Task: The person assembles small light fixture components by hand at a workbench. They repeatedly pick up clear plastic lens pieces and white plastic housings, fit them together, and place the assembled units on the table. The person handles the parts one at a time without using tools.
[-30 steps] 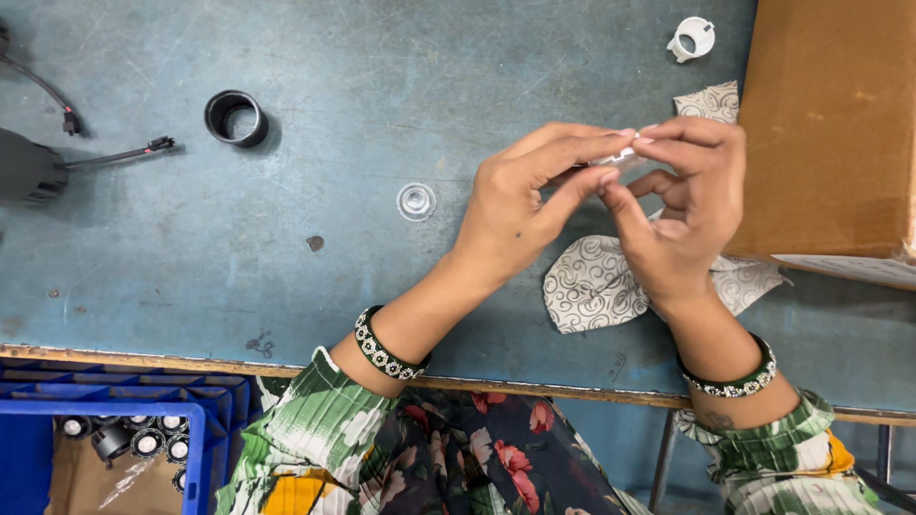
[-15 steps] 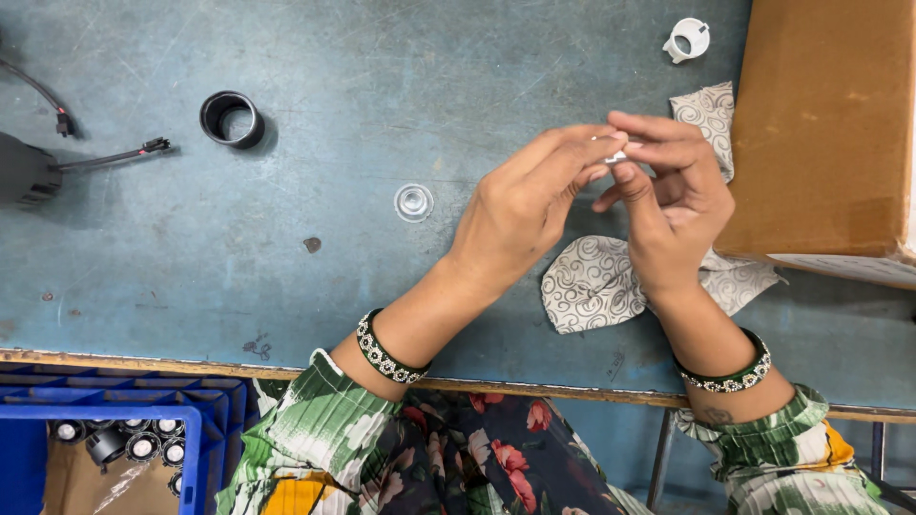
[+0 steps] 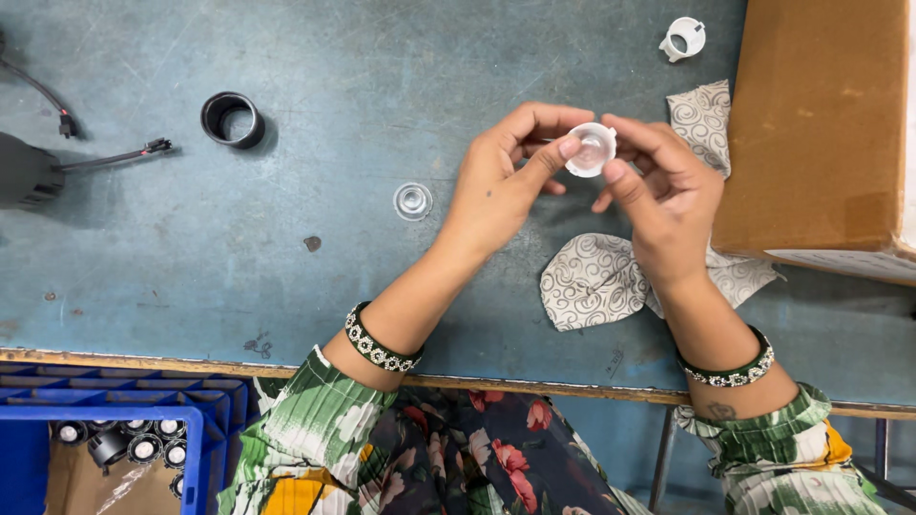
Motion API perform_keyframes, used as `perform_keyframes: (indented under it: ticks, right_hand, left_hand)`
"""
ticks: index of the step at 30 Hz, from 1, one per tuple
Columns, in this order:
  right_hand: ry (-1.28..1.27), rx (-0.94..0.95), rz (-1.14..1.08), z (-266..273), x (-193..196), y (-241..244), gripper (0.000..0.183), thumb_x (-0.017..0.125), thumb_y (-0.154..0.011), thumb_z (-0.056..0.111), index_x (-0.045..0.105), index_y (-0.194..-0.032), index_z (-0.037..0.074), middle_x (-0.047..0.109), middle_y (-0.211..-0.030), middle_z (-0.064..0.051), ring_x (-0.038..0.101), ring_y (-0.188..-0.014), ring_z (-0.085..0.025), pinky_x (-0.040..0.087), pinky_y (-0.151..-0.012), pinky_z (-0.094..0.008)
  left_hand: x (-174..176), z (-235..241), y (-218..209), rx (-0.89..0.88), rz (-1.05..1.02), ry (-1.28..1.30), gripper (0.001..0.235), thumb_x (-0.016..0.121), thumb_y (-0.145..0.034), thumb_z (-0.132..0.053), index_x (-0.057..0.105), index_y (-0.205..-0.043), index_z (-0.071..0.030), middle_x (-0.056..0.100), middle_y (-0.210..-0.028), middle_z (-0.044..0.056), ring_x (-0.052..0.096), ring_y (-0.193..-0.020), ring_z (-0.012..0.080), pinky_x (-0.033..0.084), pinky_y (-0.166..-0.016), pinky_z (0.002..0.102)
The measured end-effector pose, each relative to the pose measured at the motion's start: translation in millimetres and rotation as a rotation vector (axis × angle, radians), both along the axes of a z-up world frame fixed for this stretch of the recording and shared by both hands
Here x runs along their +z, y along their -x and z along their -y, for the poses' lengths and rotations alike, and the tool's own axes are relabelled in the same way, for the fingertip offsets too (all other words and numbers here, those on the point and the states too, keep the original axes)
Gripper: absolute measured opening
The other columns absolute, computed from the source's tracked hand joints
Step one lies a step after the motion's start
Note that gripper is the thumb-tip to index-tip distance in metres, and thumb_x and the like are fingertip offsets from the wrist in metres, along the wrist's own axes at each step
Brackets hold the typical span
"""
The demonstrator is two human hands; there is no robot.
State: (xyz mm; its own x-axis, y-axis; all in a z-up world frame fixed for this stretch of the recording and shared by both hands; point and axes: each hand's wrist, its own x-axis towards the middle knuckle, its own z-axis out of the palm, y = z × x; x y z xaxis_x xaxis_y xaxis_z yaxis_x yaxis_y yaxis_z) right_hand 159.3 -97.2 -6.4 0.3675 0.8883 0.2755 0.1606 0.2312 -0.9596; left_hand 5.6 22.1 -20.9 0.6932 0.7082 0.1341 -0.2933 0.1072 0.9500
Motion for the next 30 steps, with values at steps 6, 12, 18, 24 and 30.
perform_keyframes:
  ticks: [6, 12, 18, 24, 30]
  right_hand:
    - [0.023, -0.061, 0.124, 3.0, 7.1, 4.1, 0.028, 0.065, -0.108, -0.001, 0.066, -0.135, -0.006, 0.062, -0.12, -0.011, 0.065, -0.096, -0.012, 0.06, -0.069, -0.021]
    - [-0.038, -0.113, 0.197, 8.7, 15.1, 0.3, 0.024, 0.067, -0.108, 0.001, 0.069, -0.131, -0.005, 0.061, -0.112, -0.009, 0.067, -0.088, -0.01, 0.058, -0.069, -0.021]
    - [-0.182, -0.207, 0.514, 31.2, 52.1, -13.4, 0.021, 0.069, -0.108, 0.001, 0.069, -0.128, -0.003, 0.062, -0.116, -0.011, 0.067, -0.095, -0.016, 0.058, -0.075, -0.025]
    - [-0.195, -0.413, 0.816, 70.8, 86.7, -29.9, 0.018, 0.069, -0.107, 0.001, 0.068, -0.125, -0.002, 0.063, -0.12, -0.013, 0.066, -0.104, -0.023, 0.059, -0.081, -0.03]
    - [-0.152, -0.326, 0.863, 37.0, 64.4, -22.8, 0.015, 0.07, -0.107, 0.001, 0.068, -0.122, 0.0, 0.064, -0.125, -0.016, 0.065, -0.113, -0.03, 0.06, -0.088, -0.035]
  left_hand:
    - [9.4, 9.1, 2.0, 0.087, -0.034, -0.214, 0.022, 0.066, -0.105, -0.017, 0.071, -0.122, -0.002, 0.066, -0.118, 0.005, 0.071, -0.107, 0.0141, 0.062, -0.093, 0.029]
    - [19.8, -1.4, 9.3, -0.002, 0.021, -0.248, 0.024, 0.067, -0.108, -0.017, 0.068, -0.13, -0.007, 0.068, -0.116, 0.005, 0.07, -0.107, 0.0139, 0.062, -0.094, 0.028]
    - [46.2, -37.9, 50.8, 0.262, -0.253, -0.489, 0.038, 0.073, -0.104, -0.027, 0.062, -0.138, -0.014, 0.073, -0.118, 0.004, 0.072, -0.098, 0.0148, 0.06, -0.085, 0.03]
    - [49.6, -12.7, 124.5, 0.258, -1.036, -0.942, 0.051, 0.088, -0.074, -0.025, 0.069, -0.121, -0.015, 0.063, -0.106, 0.012, 0.06, -0.106, 0.0345, 0.051, -0.084, 0.046]
    - [29.0, 2.0, 120.3, 0.294, -0.971, -0.928, 0.037, 0.085, -0.079, -0.017, 0.071, -0.112, -0.013, 0.063, -0.108, 0.011, 0.061, -0.107, 0.0336, 0.052, -0.087, 0.045]
